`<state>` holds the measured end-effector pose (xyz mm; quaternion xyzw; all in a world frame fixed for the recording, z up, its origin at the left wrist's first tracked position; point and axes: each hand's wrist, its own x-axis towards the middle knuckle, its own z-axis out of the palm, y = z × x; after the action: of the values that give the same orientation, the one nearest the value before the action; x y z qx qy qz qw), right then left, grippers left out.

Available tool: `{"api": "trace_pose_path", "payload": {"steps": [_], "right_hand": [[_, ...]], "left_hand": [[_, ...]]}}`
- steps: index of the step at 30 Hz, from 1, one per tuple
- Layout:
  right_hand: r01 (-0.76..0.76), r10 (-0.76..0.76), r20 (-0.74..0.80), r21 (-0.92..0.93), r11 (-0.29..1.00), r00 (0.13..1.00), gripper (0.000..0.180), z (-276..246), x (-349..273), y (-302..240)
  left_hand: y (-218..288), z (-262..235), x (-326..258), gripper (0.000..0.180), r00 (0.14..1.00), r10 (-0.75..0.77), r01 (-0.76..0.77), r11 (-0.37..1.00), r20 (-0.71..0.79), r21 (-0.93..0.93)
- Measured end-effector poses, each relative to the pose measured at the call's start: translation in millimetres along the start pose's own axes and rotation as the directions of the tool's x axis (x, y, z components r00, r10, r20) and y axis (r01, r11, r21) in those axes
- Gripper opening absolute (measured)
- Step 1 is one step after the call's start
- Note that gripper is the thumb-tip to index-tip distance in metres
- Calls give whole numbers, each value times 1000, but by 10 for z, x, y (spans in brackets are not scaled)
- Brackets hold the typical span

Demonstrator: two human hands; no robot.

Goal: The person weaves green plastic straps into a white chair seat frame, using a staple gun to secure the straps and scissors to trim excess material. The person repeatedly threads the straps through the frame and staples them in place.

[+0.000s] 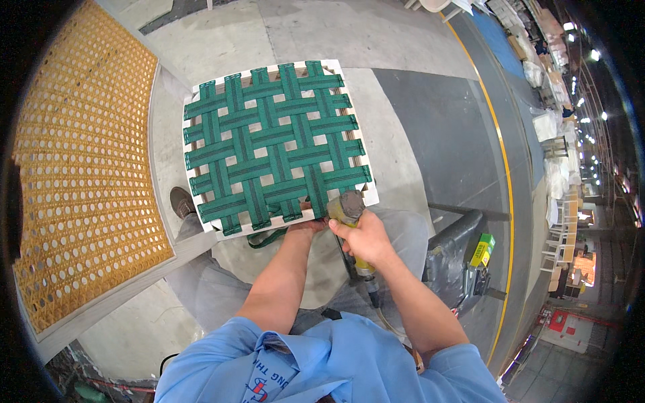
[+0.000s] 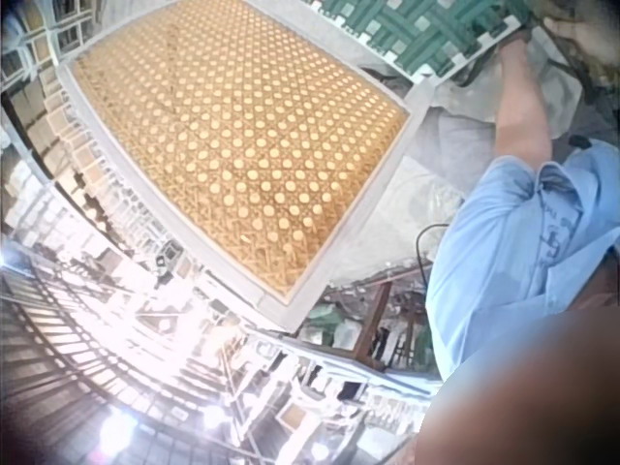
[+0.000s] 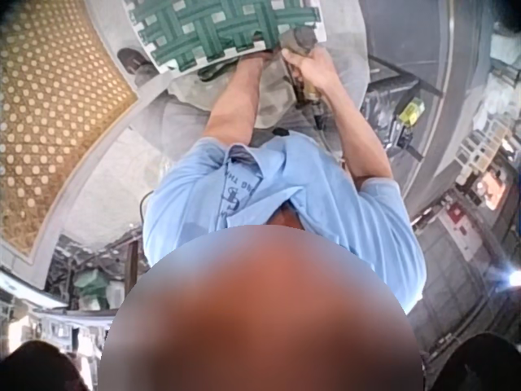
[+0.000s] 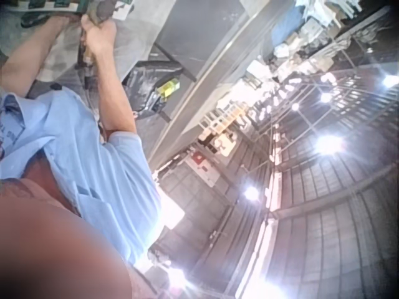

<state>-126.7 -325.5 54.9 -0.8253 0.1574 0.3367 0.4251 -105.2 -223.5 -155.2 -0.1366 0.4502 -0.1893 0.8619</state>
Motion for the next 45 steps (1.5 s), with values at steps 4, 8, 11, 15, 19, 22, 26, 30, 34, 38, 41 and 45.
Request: {"api": "trace_pose_path", "payload": {"steps": [4,8,11,15,19,22,26,30,34,38,41,45], "right_hand": [[-35,36,14,-85,996,999,33,-28,-11,-100],[-19,19,5,-53,998,1000,33,75,-63,-141],[5,-3,26,-81,997,1000,33,170,-17,-208],[-18,18,21,0,1000,1000,33,171,-62,-147],[-9,8,11,46,999,1000,31,174,-97,-40],[-3,3,33,3,1000,999,29,128,-159,-148],[86,-90,16,164,983,996,26,-160,-328,-175],[102,-90,-55,264,959,994,24,-440,-381,69],[132,-127,-38,306,943,991,25,-511,-359,195],[93,-91,-22,310,946,996,24,-519,-391,151],[119,-123,-1,264,957,992,28,-446,-313,117],[84,-91,44,146,986,995,33,-323,-198,13]], "left_hand": [[29,-53,73,31,1000,8,-8,1000,5,28],[16,-111,185,29,998,7,-10,998,59,62],[167,-127,234,26,992,17,-16,1000,122,-14],[27,-72,60,25,998,52,-50,998,27,-44],[-103,-15,-75,27,994,47,-46,999,-101,13],[187,-250,0,29,972,-99,70,988,215,139],[349,-488,-67,33,938,-327,155,700,119,697],[-138,-708,-326,37,779,595,95,-422,196,901],[-60,-588,-775,44,911,102,-295,-515,399,805],[-124,-86,-1504,31,959,-21,-243,-570,281,785],[93,286,-1682,32,951,39,-273,-363,307,891],[182,812,-1530,38,918,177,-344,-88,354,935]]}}
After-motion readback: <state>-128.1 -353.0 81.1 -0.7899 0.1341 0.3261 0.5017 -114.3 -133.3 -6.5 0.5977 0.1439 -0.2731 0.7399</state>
